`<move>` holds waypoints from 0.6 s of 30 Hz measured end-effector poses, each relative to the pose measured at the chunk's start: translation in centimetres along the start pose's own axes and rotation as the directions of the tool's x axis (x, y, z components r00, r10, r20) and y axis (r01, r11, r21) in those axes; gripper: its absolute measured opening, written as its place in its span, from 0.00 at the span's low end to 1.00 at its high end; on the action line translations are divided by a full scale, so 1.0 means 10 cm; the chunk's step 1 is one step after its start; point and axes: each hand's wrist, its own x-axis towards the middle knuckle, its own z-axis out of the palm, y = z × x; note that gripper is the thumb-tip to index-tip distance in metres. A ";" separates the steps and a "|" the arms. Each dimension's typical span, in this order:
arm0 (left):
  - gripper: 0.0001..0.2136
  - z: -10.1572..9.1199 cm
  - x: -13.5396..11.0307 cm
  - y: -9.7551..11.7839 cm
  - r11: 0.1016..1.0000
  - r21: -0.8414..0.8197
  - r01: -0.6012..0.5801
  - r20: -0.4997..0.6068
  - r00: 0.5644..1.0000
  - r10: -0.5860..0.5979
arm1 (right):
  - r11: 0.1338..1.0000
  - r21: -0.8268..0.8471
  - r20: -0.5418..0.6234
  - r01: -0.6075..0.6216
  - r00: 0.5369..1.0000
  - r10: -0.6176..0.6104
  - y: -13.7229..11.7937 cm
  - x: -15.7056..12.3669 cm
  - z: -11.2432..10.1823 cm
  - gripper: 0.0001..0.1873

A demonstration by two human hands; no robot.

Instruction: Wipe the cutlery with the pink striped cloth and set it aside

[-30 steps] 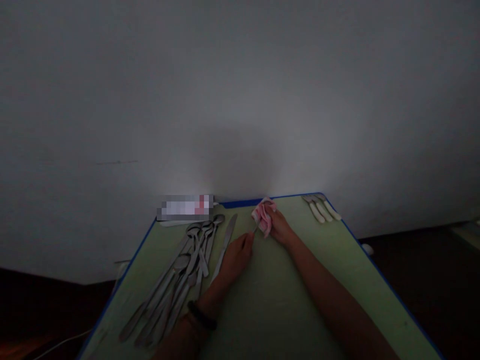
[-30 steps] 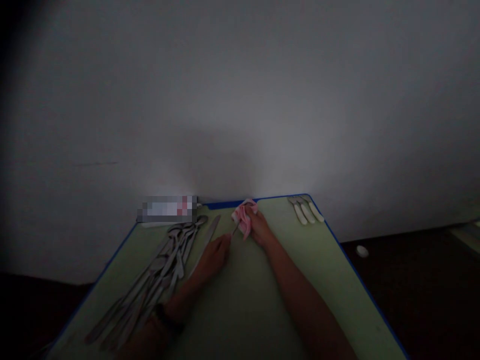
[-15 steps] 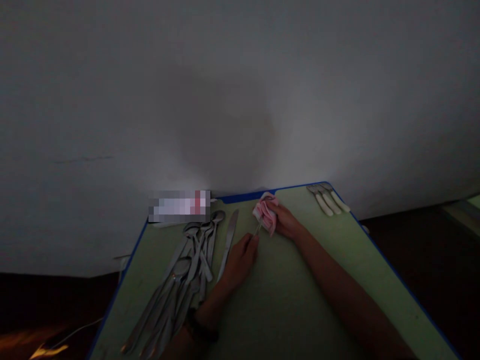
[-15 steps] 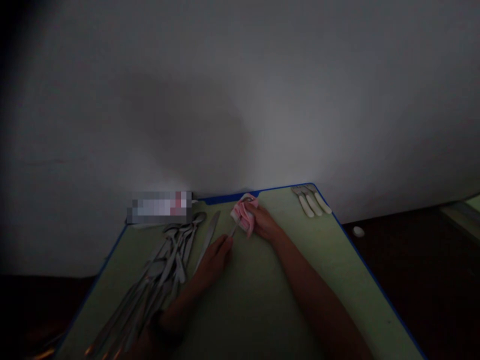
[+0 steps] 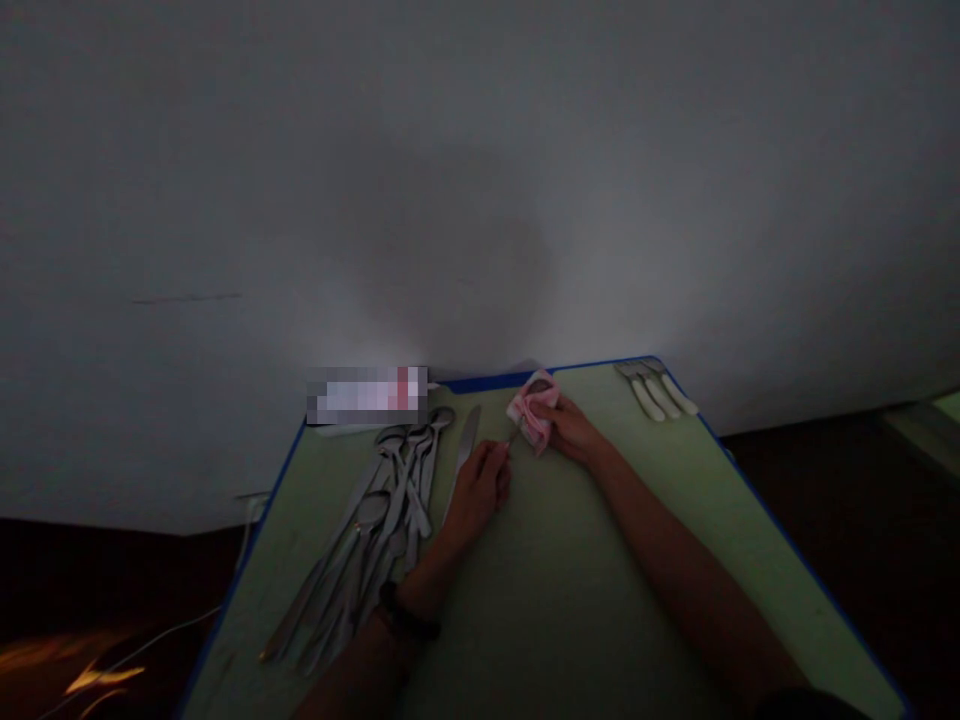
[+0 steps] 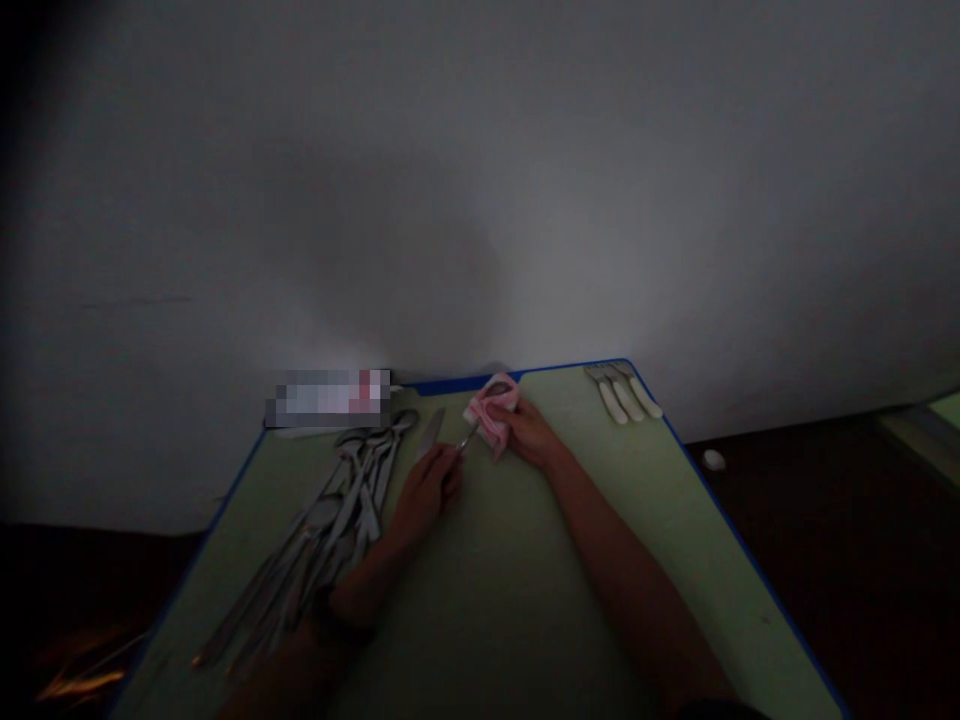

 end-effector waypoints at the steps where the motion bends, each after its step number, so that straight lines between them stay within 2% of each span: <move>1: 0.12 -0.01 0.01 0.00 1.000 -0.004 -0.012 -0.020 1.000 0.011 | 1.000 -0.014 -0.008 0.027 1.000 -0.027 0.00 0.00 0.00 0.16; 4: 0.13 -0.05 0.03 0.03 0.998 0.020 -0.052 -0.084 0.995 0.053 | 0.992 -0.043 -0.059 0.117 0.991 -0.120 0.01 0.01 0.01 0.16; 9: 0.15 -0.07 0.05 0.05 0.995 0.067 -0.069 -0.035 0.997 0.072 | 0.973 -0.054 -0.205 0.227 0.951 -0.233 0.11 -0.01 0.05 0.14; 12: 0.16 -0.06 0.06 0.03 0.999 -0.013 -0.035 -0.035 0.999 0.034 | 0.981 -0.040 -0.255 0.188 0.948 -0.192 0.13 -0.02 0.05 0.13; 15: 0.16 -0.06 0.06 0.01 0.997 -0.080 -0.012 -0.059 0.998 0.007 | 0.993 -0.007 -0.201 0.116 0.973 -0.115 0.09 -0.01 0.05 0.13; 18: 0.16 -0.07 0.07 0.02 0.996 -0.084 0.010 -0.071 0.997 -0.016 | 0.993 0.018 -0.172 0.121 0.978 -0.116 0.06 0.00 0.07 0.13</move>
